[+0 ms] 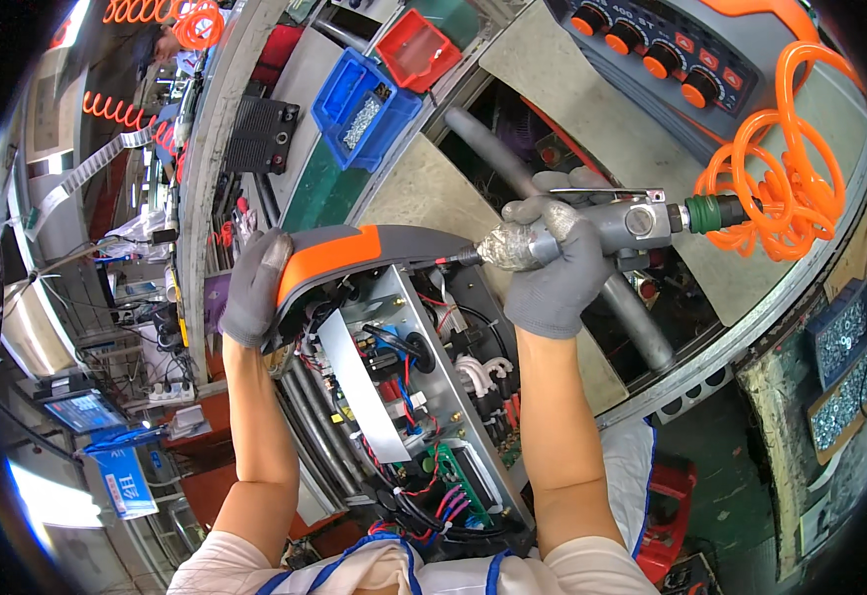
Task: The person assembles an electronic device on a workbench. They connect wires to a circuit board, secure the casing with a pneumatic screwdriver, and use a red air blower to clean the interior. The device remains open on the table at the end.
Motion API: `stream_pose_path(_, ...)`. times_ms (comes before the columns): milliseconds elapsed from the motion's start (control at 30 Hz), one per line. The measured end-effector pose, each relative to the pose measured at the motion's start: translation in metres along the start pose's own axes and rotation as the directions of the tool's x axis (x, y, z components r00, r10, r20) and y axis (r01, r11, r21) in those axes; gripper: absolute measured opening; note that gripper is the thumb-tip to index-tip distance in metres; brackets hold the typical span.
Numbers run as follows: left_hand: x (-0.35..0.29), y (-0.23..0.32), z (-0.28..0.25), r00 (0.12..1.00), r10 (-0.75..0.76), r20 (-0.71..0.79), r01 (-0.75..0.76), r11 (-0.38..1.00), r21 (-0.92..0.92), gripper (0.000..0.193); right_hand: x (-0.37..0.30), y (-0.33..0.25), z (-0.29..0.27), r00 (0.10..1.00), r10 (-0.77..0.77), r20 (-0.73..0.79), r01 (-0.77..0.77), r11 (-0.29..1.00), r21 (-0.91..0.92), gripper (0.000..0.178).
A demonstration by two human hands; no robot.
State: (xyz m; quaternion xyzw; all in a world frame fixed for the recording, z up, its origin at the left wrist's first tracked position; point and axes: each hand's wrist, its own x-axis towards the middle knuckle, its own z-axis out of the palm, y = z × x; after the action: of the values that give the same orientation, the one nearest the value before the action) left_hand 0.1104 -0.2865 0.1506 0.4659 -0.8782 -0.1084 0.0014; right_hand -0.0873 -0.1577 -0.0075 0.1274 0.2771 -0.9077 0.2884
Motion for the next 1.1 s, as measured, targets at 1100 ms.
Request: stream_pose_path(1100,0.003,0.011,-0.001,1.000,0.007,0.003,-0.008,0.998,0.066,0.041,0.008,0.009,0.008,0.977,0.131,0.166,-0.158,0.974,0.162,0.034)
